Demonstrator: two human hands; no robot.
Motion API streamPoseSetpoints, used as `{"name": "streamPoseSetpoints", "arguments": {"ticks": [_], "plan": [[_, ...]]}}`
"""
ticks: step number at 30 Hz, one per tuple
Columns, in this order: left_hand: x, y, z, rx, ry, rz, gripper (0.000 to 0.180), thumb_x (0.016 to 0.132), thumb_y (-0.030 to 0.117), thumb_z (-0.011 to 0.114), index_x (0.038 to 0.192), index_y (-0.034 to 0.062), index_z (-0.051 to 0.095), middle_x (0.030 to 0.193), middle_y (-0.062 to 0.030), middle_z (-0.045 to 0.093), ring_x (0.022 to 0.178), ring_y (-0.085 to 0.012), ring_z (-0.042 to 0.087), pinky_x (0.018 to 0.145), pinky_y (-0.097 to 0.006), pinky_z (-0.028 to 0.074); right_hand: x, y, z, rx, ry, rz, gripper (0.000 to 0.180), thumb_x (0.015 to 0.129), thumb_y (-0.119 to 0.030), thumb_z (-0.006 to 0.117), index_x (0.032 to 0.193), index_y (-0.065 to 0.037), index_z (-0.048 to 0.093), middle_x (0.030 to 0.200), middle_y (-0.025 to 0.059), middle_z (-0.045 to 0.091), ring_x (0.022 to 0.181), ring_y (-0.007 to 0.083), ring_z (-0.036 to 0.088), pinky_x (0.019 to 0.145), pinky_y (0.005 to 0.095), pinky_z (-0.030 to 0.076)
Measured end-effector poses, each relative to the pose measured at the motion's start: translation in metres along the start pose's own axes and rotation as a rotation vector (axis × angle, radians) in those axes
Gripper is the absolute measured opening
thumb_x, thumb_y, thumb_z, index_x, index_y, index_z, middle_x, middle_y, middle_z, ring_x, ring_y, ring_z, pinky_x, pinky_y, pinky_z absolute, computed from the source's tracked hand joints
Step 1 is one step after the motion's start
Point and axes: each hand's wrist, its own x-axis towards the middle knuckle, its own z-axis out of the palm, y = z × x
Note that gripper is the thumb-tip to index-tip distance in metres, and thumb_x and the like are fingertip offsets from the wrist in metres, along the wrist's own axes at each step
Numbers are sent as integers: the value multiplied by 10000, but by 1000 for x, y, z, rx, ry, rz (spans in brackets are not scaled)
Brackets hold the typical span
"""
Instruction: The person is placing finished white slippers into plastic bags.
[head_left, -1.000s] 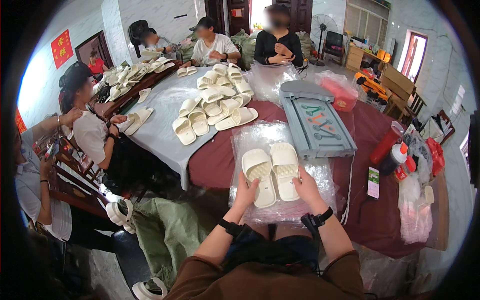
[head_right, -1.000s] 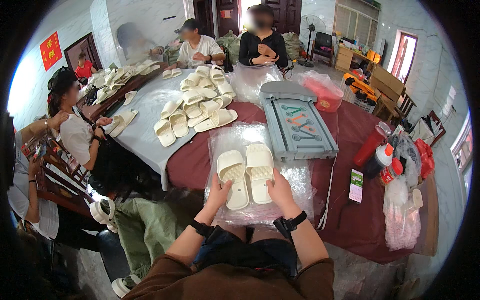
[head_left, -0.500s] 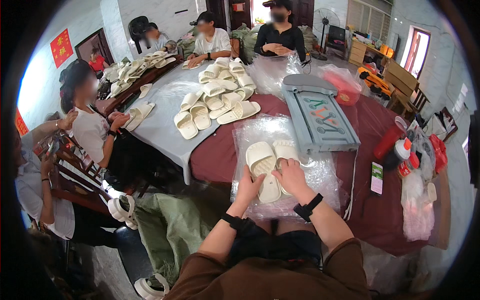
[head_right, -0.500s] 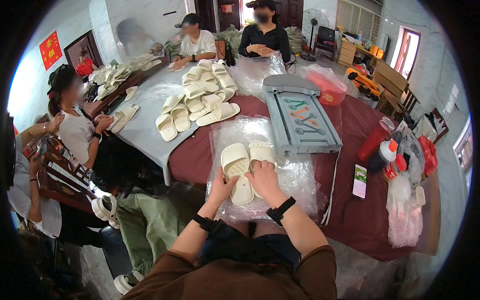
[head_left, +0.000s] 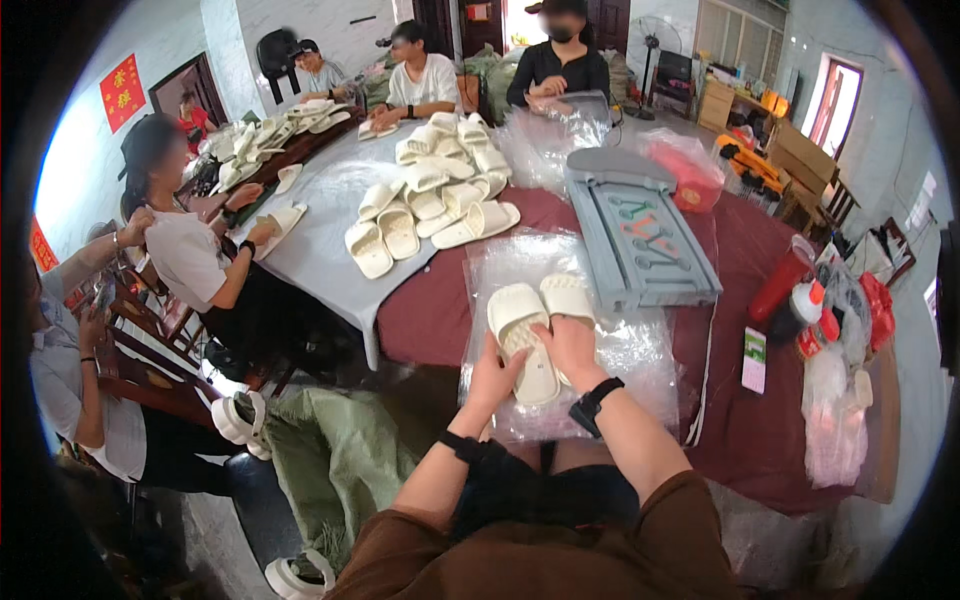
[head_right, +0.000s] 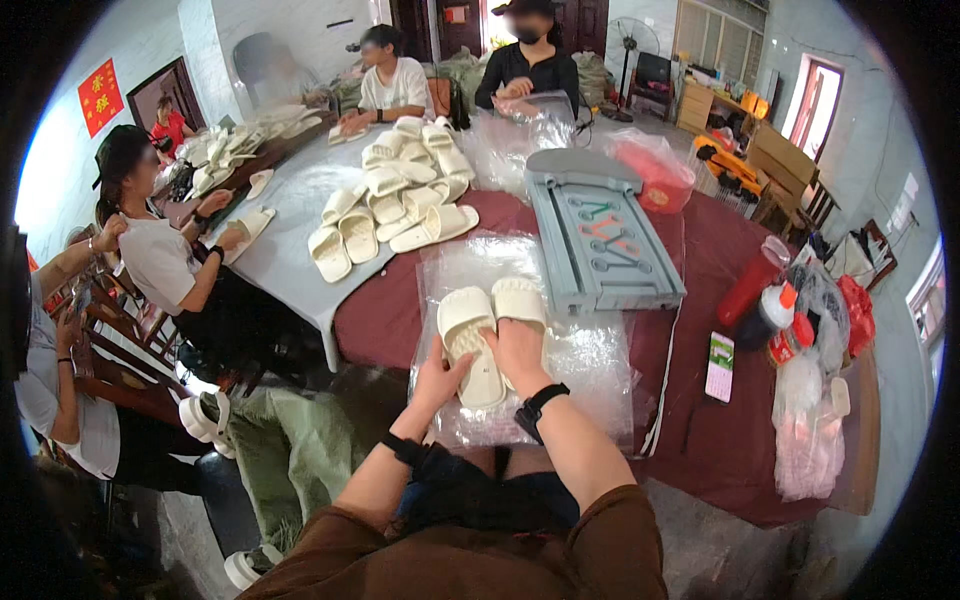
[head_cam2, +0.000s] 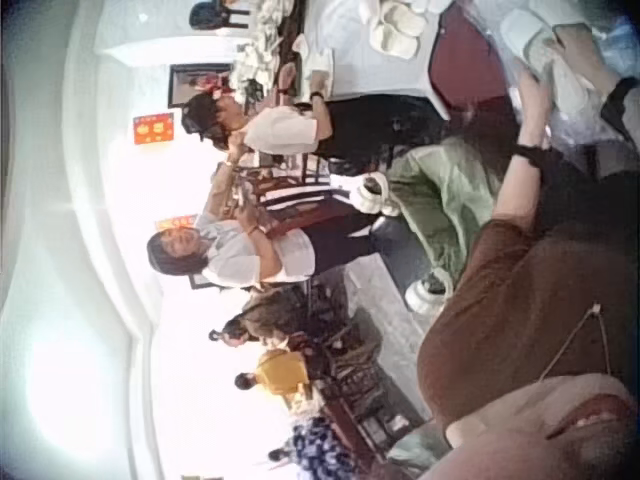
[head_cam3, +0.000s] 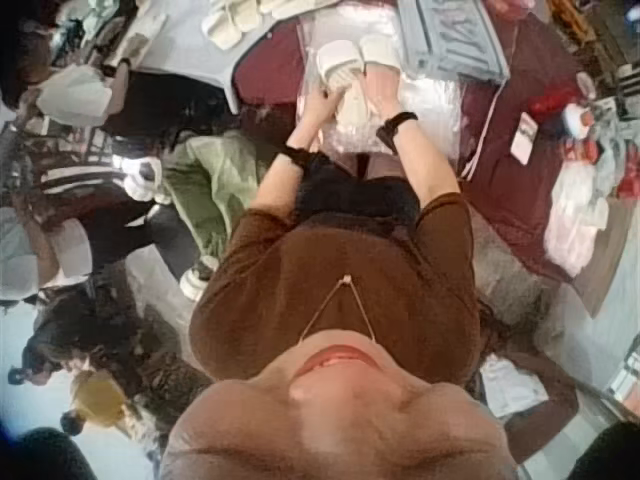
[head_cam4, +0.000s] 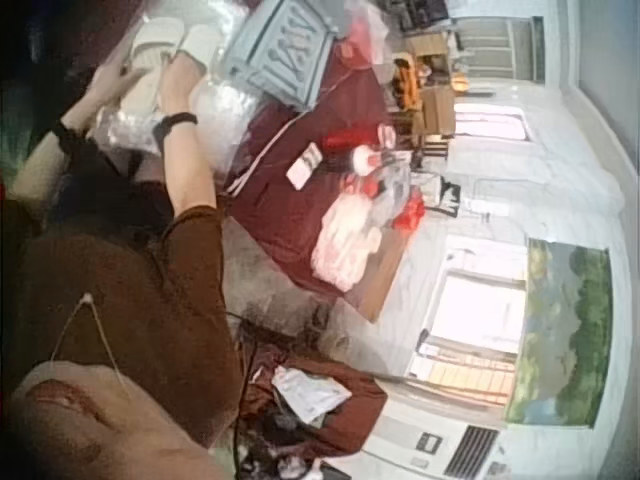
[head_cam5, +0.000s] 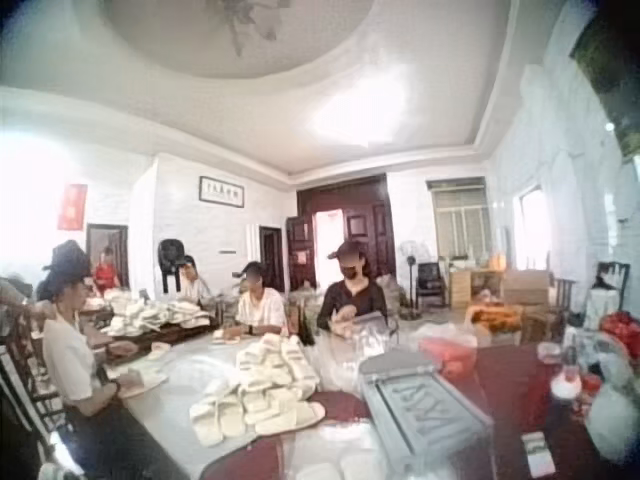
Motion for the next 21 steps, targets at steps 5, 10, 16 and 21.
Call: {"name": "streamPoseSetpoints", "arguments": {"ticks": [5, 10, 16, 21], "plan": [[4, 20, -12, -176, -206, -349, 560, 1025, 268, 521, 1479, 15, 311, 729, -91, 661, 582, -160, 634, 519, -287, 509, 10, 2, -25, 181, 49, 39, 471, 937, -426, 593, 698, -21, 614, 705, 205, 635, 699, 408, 634, 620, 497, 482], [-19, 31, -14, 74, -233, -163, 521, 969, 315, 584, 1394, 46, 446, 934, -147, 663, 782, -254, 650, 706, -374, 532, -6, 5, -81, 421, 319, 164, 376, 901, -275, 694, 713, 26, 570, 666, 214, 574, 595, 378, 542, 568, 435, 424], [-8, 58, -24, 487, -413, 567, 629, 808, 352, 753, 1366, 142, 552, 1292, -133, 589, 1235, -367, 493, 996, -469, 447, -52, 54, -129, 694, 523, 275, 306, 924, -158, 666, 741, 57, 550, 644, 93, 571, 630, 114, 504, 573, 329, 406], [-9, 32, -21, 659, -580, 499, 679, 815, 477, 719, 1421, 244, 521, 1548, -146, 377, 1427, -418, 316, 1134, -502, 311, -100, 58, -160, 708, 512, 311, 219, 978, -141, 603, 926, 69, 636, 781, 32, 642, 753, 75, 529, 662, 281, 443]]}}
